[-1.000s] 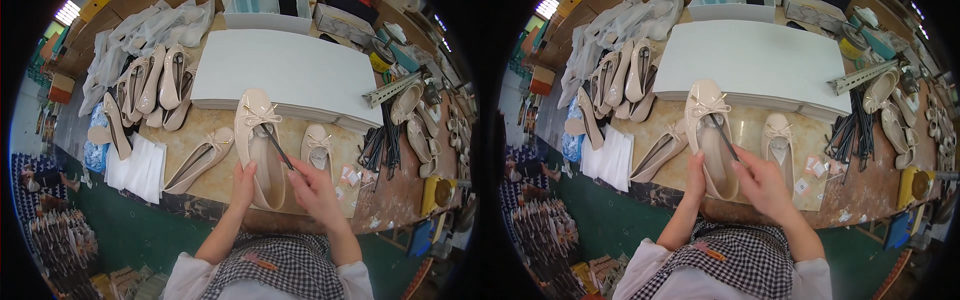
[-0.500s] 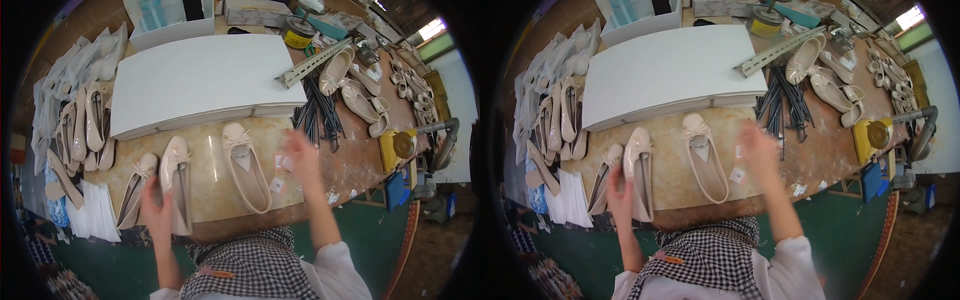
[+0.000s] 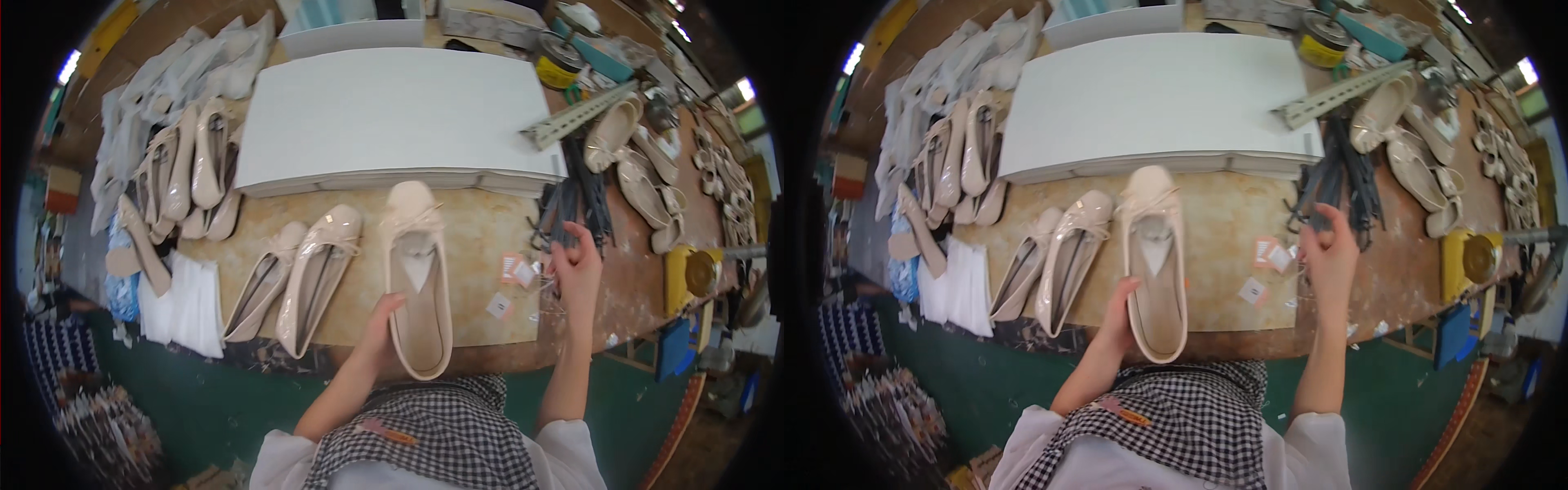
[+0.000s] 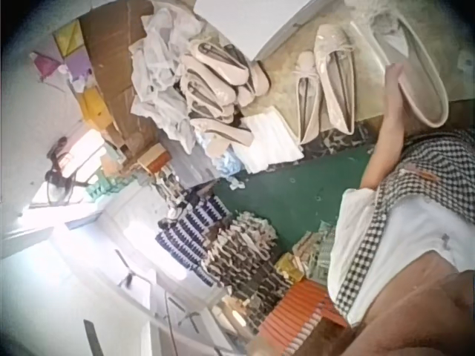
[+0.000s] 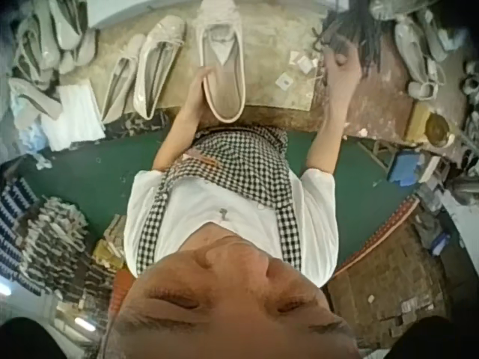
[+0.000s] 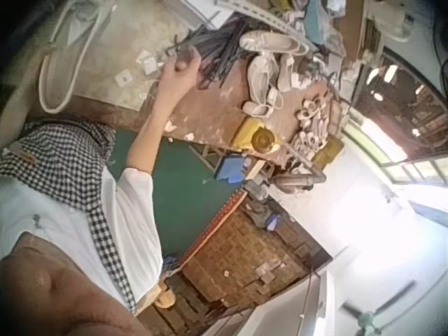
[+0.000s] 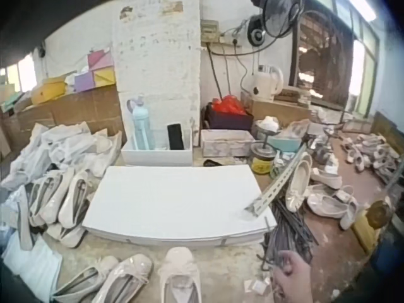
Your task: The person cleans beige flat shoes on a workbench using a white cloth and a thin black tool. They wipe the exterior and interior of each shoe, then use the tool to clean the inside. The person handles the shoes one at a time, repeating the process for multiple pairs.
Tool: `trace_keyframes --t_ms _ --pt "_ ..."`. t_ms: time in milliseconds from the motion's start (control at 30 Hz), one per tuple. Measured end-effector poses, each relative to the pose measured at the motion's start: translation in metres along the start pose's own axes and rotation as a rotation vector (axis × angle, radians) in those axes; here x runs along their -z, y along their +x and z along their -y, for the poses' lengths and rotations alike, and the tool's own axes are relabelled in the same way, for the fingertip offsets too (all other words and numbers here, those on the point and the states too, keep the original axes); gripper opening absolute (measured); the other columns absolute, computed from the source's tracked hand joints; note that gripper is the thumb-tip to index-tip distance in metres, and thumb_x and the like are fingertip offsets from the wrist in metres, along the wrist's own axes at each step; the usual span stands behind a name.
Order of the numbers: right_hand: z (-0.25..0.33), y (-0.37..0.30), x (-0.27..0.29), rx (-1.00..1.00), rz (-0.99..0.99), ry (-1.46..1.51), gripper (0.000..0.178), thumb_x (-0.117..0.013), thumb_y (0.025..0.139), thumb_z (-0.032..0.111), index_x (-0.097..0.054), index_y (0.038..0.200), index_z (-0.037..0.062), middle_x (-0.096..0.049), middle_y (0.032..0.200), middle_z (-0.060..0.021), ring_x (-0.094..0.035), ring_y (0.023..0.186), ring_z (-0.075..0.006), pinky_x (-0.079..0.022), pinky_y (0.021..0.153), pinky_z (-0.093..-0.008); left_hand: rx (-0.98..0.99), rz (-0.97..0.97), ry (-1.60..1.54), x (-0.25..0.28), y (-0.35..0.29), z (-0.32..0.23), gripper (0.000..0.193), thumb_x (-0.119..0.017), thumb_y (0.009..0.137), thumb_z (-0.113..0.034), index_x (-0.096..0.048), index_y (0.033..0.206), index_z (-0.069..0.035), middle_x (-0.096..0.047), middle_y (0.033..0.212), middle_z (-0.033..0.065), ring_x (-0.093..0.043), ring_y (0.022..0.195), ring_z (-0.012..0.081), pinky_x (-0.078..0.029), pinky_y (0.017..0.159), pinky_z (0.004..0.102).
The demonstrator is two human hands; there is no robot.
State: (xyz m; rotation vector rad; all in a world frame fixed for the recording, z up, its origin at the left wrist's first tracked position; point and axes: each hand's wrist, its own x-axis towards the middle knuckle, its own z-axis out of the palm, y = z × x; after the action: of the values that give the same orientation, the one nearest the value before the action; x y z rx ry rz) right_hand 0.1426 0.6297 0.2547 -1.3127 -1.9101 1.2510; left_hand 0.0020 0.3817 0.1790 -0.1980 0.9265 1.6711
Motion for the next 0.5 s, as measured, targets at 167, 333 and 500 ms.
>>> trace_keyframes --t_ms 167,333,500 --pt "0.058 -0.082 -0.047 0.187 0.564 -0.027 0.040 -0.063 0.085 0.005 -0.059 0.125 0.0036 -0.040 0.052 -0.0027 -0.034 0.048 -0.0069 -0.032 0.046 -0.0247 -0.335 -0.227 0.212 0.007 -0.004 -0.028 0.062 -0.045 0.092 -0.045 -0.046 0.130 0.004 -0.061 0.117 0.0163 -0.062 0.101 0.0238 -0.050 0.089 0.0353" --pt "0.070 -0.091 -0.071 0.151 0.704 0.040 0.039 -0.063 0.087 0.008 -0.059 0.125 0.0034 -0.036 0.054 -0.0057 -0.034 0.047 -0.0104 -0.032 0.046 -0.0269 -0.516 -0.271 0.376 0.008 -0.010 -0.032 0.051 -0.051 0.093 -0.032 -0.047 0.128 0.004 -0.058 0.118 0.0135 -0.055 0.107 0.0190 -0.042 0.094 0.0317" --pt "0.074 -0.097 -0.088 0.426 0.492 -0.022 0.033 -0.060 0.088 0.008 -0.061 0.120 0.0000 -0.048 0.053 -0.0125 -0.047 0.043 -0.0210 -0.038 0.047 -0.0321 -0.590 -0.241 0.390 0.008 -0.007 -0.022 0.050 -0.049 0.093 -0.031 -0.047 0.128 0.004 -0.057 0.120 0.0134 -0.054 0.110 0.0195 -0.041 0.095 0.0333"
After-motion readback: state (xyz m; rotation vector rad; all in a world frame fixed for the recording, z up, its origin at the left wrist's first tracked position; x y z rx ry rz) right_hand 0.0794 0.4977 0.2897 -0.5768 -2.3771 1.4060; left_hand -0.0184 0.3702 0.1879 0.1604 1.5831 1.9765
